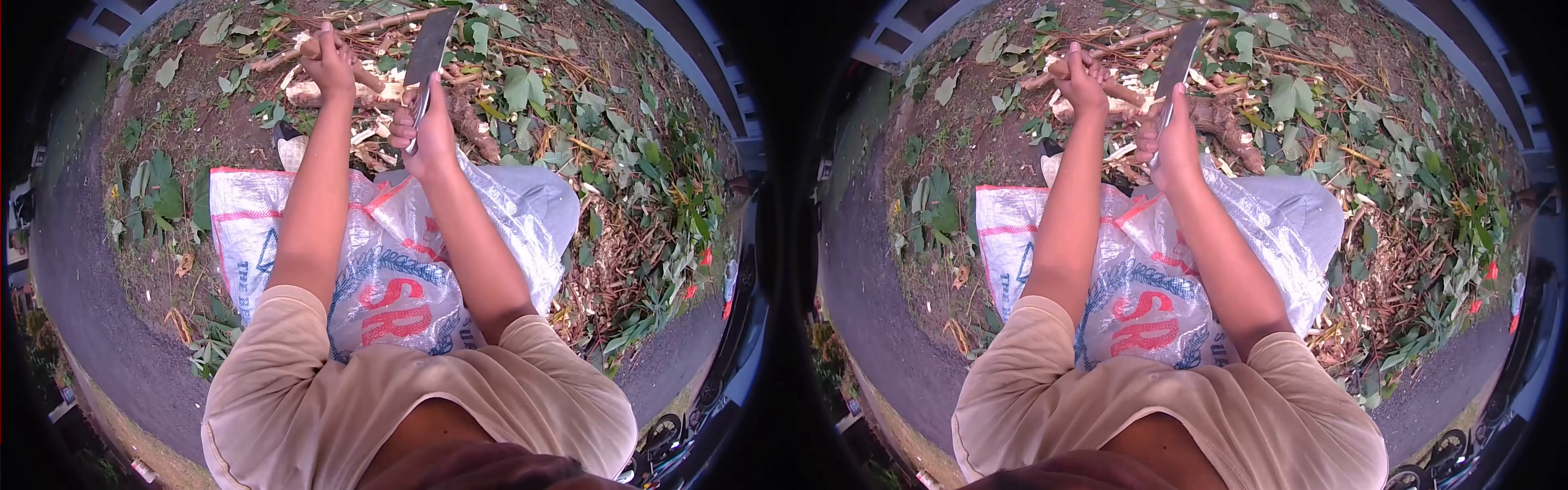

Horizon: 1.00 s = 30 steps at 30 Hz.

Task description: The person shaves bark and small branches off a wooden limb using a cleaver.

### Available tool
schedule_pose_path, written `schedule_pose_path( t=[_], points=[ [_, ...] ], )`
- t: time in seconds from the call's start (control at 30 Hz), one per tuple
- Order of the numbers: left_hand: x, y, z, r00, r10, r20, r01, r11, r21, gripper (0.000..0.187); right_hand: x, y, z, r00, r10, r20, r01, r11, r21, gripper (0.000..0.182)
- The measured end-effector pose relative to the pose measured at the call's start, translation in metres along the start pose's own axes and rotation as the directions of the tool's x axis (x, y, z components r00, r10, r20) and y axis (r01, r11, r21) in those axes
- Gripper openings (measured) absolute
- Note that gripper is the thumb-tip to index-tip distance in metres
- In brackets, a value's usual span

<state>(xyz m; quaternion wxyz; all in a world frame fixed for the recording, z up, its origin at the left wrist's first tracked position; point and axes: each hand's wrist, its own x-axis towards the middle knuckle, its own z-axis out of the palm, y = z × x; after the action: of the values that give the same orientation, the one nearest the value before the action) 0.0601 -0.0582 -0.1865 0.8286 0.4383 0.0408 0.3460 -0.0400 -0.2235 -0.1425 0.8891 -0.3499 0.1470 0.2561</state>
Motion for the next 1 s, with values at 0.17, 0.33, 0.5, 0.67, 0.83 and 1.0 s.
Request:
schedule_pose_path(
  t=[0.17,0.33,0.5,0.67,0.83,1.0],
  points=[
    [0.006,-0.007,-0.007,0.997,-0.029,0.067,0.032,0.998,-0.047,0.034,-0.008,-0.018,0.026,0.766,-0.619,0.171,0.642,0.739,-0.204,0.059],
    [0.012,-0.004,-0.012,0.997,-0.064,0.047,0.068,0.994,-0.089,0.034,0.044,0.075,-0.029,0.984,0.012,-0.178,-0.078,0.926,-0.370,0.062],
    [0.032,0.002,-0.037,0.985,-0.168,-0.037,0.164,0.983,-0.088,0.036,0.048,0.065,-0.030,0.972,0.186,-0.146,-0.210,0.963,-0.171,0.059],
    [0.028,0.020,-0.021,0.889,-0.038,-0.457,0.002,0.997,-0.079,0.044,0.031,0.037,-0.020,0.975,0.219,-0.034,-0.219,0.976,0.014,0.061],
    [0.024,0.015,-0.022,0.986,-0.152,0.069,0.156,0.986,-0.056,0.036,-0.005,-0.017,0.017,0.978,-0.164,0.130,0.174,0.982,-0.076,0.061],
    [0.028,0.010,-0.019,0.924,-0.234,0.301,0.260,0.964,-0.049,0.036,0.021,0.026,0.001,0.784,-0.620,-0.013,0.611,0.776,-0.156,0.066]
  ],
)
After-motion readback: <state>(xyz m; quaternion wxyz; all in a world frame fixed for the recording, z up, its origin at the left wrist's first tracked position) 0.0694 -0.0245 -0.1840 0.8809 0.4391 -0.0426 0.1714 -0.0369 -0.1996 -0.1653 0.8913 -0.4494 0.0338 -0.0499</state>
